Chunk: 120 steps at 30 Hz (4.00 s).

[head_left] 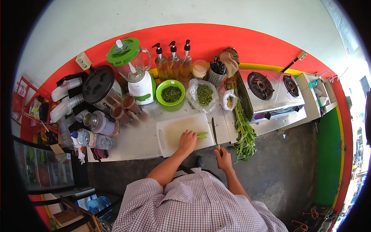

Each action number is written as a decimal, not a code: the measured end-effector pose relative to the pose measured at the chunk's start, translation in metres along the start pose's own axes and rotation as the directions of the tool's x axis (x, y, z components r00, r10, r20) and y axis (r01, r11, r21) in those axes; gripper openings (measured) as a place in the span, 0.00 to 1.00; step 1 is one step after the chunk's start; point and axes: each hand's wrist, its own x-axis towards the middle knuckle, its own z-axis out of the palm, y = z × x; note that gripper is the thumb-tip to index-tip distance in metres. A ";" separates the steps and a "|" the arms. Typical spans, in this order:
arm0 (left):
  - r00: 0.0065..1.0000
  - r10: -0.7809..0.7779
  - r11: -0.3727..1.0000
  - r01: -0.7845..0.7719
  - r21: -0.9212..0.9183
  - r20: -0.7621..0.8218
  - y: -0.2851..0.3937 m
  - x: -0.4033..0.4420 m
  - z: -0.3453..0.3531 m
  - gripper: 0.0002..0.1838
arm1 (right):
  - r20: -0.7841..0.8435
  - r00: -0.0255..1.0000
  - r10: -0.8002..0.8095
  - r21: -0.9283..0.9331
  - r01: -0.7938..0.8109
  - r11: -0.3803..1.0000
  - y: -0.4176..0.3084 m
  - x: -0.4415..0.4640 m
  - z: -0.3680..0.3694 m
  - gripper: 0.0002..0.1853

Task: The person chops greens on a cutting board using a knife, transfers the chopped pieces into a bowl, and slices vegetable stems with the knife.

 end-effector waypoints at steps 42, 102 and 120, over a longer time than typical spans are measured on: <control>0.647 -0.757 0.523 0.520 -0.675 -0.089 -0.109 -0.107 -0.025 0.14 | 0.313 0.944 -0.103 -0.254 0.187 0.949 -0.095 0.020 0.108 0.25; 0.957 -0.287 -0.557 -0.137 -0.819 0.035 -0.007 -0.073 -0.206 0.19 | 0.166 0.854 -0.494 0.381 0.406 0.830 -0.235 -0.033 0.011 0.09; 0.985 -0.171 -0.658 -0.107 -0.745 0.010 0.032 -0.027 -0.186 0.23 | 0.122 0.877 -0.466 0.419 0.380 0.825 -0.211 -0.016 -0.026 0.12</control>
